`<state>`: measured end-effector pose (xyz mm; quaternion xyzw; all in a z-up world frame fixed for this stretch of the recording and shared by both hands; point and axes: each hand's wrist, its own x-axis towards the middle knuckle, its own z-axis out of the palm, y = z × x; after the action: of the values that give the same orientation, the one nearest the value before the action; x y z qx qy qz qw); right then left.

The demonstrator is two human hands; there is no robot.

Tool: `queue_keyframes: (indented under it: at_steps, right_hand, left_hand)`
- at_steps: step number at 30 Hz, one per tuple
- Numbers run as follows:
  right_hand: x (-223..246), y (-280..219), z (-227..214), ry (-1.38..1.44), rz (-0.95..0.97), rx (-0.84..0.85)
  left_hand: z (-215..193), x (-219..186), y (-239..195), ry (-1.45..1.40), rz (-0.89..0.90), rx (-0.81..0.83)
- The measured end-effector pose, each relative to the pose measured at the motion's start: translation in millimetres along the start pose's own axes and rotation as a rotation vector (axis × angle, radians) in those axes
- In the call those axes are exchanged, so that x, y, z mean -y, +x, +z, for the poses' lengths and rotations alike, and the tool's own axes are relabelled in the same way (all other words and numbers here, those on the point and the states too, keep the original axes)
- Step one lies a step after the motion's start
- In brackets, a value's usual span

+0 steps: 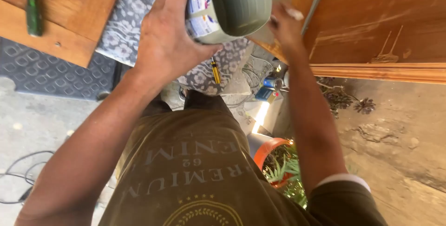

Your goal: The person paints the interior of a wooden cabinet with light green paint using a brush. They hold a paint can in one hand and repeatedly dip the brush to apply the paint to the cabinet's back and side walls.

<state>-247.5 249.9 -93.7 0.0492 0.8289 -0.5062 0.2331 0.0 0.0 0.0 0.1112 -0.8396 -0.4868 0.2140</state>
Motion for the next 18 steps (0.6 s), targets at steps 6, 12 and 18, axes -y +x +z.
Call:
queue_keyframes:
  at_steps: [6,12,18]
  right_hand:
    - [-46,-27,-115,-0.892,-0.149,-0.173]
    - [82,-148,-119,-0.462,-0.916,-0.238]
    - [115,-234,-139,-0.171,-0.493,-0.198]
  left_hand:
    - [2,-1,-2,0.021,-0.104,0.104]
    - [23,14,-11,-0.045,-0.103,0.286]
    - [51,27,-12,-0.008,-0.036,0.249]
